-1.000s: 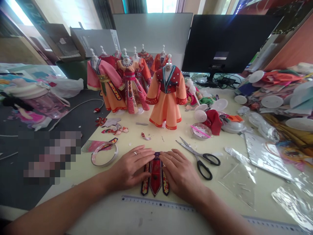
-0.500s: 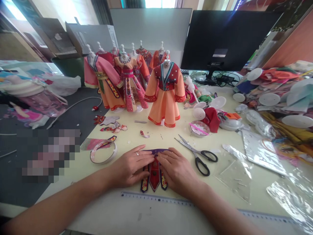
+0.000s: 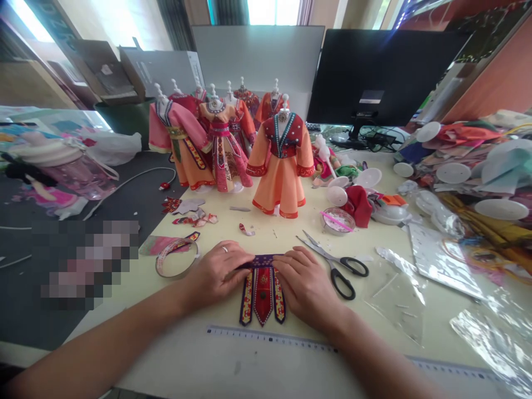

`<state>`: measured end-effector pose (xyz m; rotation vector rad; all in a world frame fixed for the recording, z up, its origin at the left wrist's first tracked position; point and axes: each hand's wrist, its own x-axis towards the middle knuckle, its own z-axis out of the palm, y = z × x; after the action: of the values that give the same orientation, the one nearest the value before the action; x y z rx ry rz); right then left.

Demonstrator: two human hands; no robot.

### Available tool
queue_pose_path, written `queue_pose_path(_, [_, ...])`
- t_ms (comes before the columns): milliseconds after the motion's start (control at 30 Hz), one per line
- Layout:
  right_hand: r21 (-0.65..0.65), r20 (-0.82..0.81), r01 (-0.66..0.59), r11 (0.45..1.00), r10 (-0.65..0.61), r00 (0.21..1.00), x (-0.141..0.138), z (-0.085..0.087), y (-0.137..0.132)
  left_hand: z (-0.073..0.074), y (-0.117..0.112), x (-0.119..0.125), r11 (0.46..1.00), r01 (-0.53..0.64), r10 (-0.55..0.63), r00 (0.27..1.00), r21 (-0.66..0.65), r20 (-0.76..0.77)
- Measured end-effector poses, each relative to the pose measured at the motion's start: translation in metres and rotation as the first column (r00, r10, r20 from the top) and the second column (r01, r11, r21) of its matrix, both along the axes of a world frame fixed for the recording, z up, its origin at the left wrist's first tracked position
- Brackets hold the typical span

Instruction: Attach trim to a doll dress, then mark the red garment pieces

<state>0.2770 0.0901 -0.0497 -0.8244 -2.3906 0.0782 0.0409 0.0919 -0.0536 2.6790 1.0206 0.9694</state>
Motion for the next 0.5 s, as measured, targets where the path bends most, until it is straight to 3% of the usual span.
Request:
queue_pose_path(167, [0.005,0.008,0.03,1.0,-0.03,1.0,-0.0018,-0.002,0.0016,0.0,0.0012,-0.0007,0.999,-0.003,0.001,0.999,-0.046,-0.042])
queue_pose_path(333, [0.056,0.01,0.113,0.992,-0.113,0.993,-0.0013,-0.0035,0.0046,-0.0008,0.0028,-0.0033,0.971,-0.209,0.196,0.974,-0.116,-0.117])
queue_pose_path(500, [0.038,0.097,0.228,0.973,-0.231,0.968,-0.0039,-0.009,0.007,0.0034,0.0045,-0.0015,0.918,-0.299,0.244,0.944,-0.26,-0.224])
